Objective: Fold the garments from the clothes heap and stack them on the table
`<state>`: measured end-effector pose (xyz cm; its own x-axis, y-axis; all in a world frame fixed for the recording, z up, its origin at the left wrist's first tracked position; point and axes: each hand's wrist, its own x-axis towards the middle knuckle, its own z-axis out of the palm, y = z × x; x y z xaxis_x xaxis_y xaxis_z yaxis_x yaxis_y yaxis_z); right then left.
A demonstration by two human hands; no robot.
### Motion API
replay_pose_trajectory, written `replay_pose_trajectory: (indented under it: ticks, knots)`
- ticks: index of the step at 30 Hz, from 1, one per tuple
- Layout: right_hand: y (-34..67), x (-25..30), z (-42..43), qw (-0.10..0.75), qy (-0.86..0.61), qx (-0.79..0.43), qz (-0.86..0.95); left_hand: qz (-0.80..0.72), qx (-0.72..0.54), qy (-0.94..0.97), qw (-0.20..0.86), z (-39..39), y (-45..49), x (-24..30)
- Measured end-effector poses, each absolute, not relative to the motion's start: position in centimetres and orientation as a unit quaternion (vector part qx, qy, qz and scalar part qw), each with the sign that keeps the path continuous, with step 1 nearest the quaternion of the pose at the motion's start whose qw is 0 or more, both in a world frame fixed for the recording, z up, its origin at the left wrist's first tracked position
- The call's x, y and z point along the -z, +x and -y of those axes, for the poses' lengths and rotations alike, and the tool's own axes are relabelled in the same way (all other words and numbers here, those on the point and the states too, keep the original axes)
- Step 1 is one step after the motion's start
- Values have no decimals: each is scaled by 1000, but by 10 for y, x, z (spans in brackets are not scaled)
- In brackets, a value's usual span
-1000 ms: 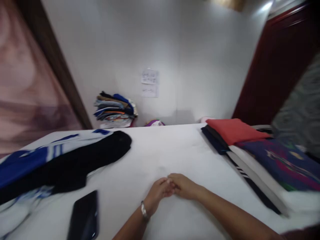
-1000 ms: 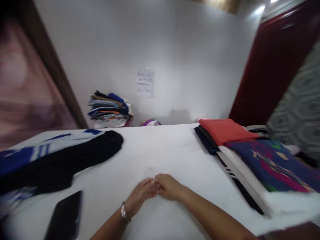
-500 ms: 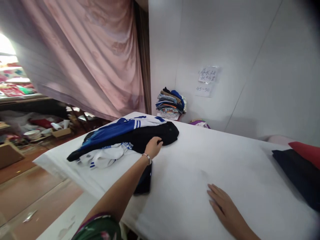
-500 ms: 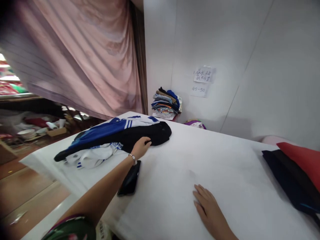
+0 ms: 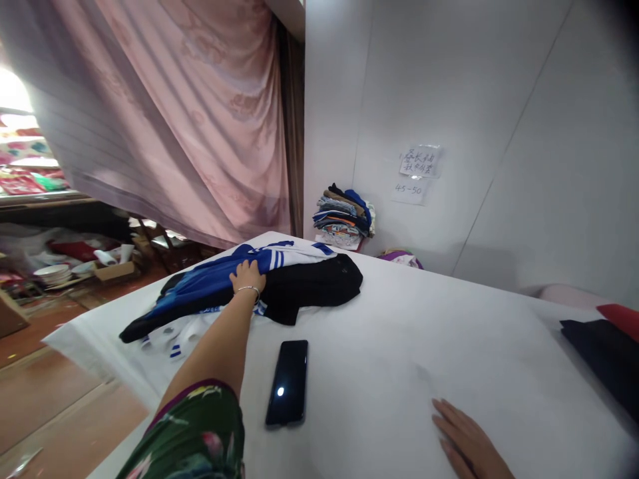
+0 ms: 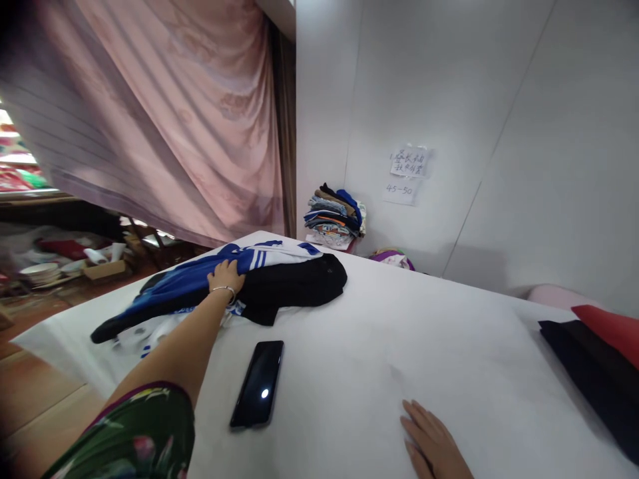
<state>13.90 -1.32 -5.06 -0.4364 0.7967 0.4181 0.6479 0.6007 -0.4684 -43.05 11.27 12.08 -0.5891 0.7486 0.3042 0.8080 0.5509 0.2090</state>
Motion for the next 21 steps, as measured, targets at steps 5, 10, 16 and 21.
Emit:
replay_pose_trajectory:
  ticks: [5, 10, 16, 21]
  knots:
    - [139, 50, 14, 325, -393, -73, 857, 885, 150, -437, 52, -121, -443, -124]
    - [139, 52, 11, 325, -402, -78, 852, 895, 166, -410, 51, -129, -446, -151]
    - [140, 54, 12, 320, -447, -160, 820, 864, 221, -436, 118, -144, -420, -212]
    - [136, 56, 15, 318, -482, -227, 784, 789, 328, -499, 143, -158, -350, -252]
